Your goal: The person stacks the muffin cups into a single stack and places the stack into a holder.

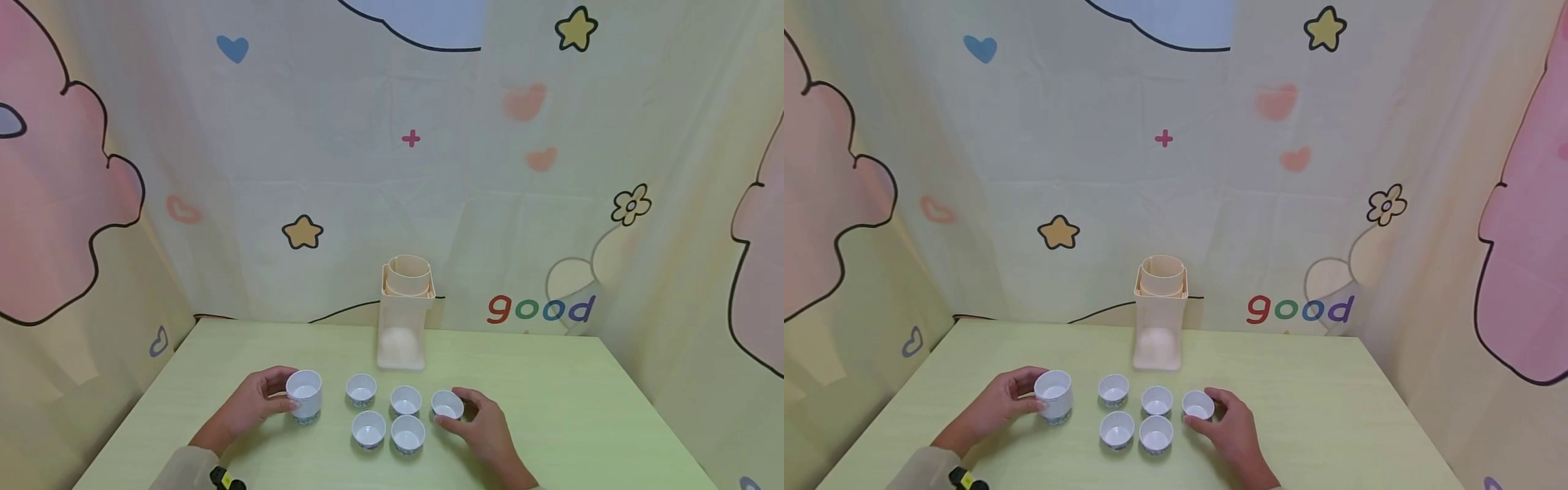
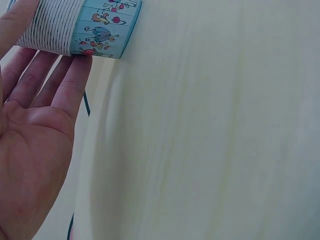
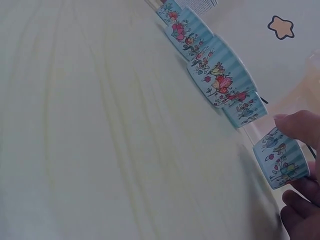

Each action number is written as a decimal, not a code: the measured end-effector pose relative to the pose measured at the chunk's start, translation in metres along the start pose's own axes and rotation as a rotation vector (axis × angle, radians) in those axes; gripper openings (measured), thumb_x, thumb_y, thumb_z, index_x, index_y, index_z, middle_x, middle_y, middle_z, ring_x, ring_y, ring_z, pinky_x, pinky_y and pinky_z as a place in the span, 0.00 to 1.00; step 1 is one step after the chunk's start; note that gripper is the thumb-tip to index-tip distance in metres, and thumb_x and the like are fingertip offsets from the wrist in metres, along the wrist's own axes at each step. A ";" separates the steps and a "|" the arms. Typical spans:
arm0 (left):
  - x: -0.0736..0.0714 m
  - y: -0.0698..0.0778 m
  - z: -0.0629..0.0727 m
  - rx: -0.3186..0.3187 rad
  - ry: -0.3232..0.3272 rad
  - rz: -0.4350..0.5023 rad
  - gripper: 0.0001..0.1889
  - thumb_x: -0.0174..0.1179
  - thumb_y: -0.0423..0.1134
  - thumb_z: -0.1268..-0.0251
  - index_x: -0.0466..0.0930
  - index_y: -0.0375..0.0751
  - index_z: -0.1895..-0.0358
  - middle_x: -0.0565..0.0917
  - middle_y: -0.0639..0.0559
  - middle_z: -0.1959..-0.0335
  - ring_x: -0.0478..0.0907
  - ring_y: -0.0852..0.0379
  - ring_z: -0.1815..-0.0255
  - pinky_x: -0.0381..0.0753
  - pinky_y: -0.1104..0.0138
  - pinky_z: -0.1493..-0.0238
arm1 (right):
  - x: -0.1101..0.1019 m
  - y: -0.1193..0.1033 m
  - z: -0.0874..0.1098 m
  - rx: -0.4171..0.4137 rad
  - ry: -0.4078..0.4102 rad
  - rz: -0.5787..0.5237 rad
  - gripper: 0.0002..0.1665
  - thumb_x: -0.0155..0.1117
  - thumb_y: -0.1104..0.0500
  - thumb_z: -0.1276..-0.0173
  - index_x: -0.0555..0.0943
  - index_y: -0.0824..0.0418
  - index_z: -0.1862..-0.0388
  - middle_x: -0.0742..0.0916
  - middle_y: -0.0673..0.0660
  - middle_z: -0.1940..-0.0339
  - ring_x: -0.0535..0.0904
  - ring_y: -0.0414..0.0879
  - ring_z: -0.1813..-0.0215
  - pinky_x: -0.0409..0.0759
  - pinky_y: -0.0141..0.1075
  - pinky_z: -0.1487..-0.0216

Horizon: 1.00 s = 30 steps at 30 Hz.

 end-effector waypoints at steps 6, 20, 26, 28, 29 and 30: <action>0.000 -0.001 -0.001 -0.028 0.017 0.000 0.33 0.75 0.42 0.40 0.74 0.35 0.33 0.81 0.39 0.36 0.80 0.46 0.37 0.85 0.67 0.44 | -0.002 -0.003 0.003 -0.013 -0.014 -0.062 0.38 0.87 0.54 0.50 0.84 0.65 0.41 0.90 0.58 0.47 0.85 0.50 0.45 0.84 0.41 0.40; 0.001 0.005 0.002 -0.033 0.022 -0.009 0.33 0.74 0.42 0.39 0.74 0.34 0.33 0.80 0.37 0.36 0.80 0.45 0.36 0.85 0.68 0.44 | -0.003 -0.020 0.011 0.023 -0.035 -0.266 0.37 0.85 0.62 0.49 0.81 0.68 0.39 0.89 0.62 0.45 0.85 0.52 0.44 0.87 0.38 0.45; 0.002 0.006 0.002 -0.023 0.014 0.018 0.34 0.75 0.41 0.40 0.73 0.33 0.32 0.79 0.35 0.34 0.78 0.40 0.34 0.85 0.66 0.43 | -0.002 -0.028 0.014 0.032 -0.057 -0.331 0.38 0.84 0.63 0.48 0.80 0.68 0.37 0.87 0.62 0.43 0.84 0.51 0.43 0.87 0.33 0.49; 0.002 0.004 0.001 -0.032 0.018 0.014 0.35 0.75 0.42 0.40 0.73 0.34 0.32 0.79 0.35 0.34 0.78 0.40 0.34 0.85 0.66 0.43 | -0.002 -0.031 0.014 0.026 -0.059 -0.346 0.38 0.84 0.63 0.48 0.80 0.68 0.37 0.88 0.62 0.43 0.83 0.51 0.43 0.87 0.33 0.49; 0.001 0.003 0.001 -0.037 0.021 0.012 0.35 0.75 0.42 0.41 0.73 0.34 0.32 0.79 0.36 0.34 0.78 0.40 0.34 0.85 0.66 0.43 | -0.001 -0.032 0.015 0.023 -0.060 -0.350 0.38 0.84 0.63 0.48 0.80 0.68 0.38 0.87 0.62 0.43 0.83 0.52 0.43 0.87 0.33 0.49; 0.001 0.003 0.001 -0.043 0.025 0.011 0.35 0.75 0.42 0.41 0.73 0.34 0.32 0.79 0.37 0.35 0.78 0.41 0.35 0.85 0.66 0.43 | -0.001 -0.034 0.015 0.025 -0.061 -0.352 0.38 0.84 0.63 0.48 0.80 0.68 0.38 0.88 0.61 0.43 0.83 0.51 0.43 0.87 0.33 0.49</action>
Point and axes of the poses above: each hand's wrist, its own z-axis away from the middle knuckle, its own x-axis out of the palm, y = z × x, the point moved 2 cm from there along -z, towards the middle knuckle
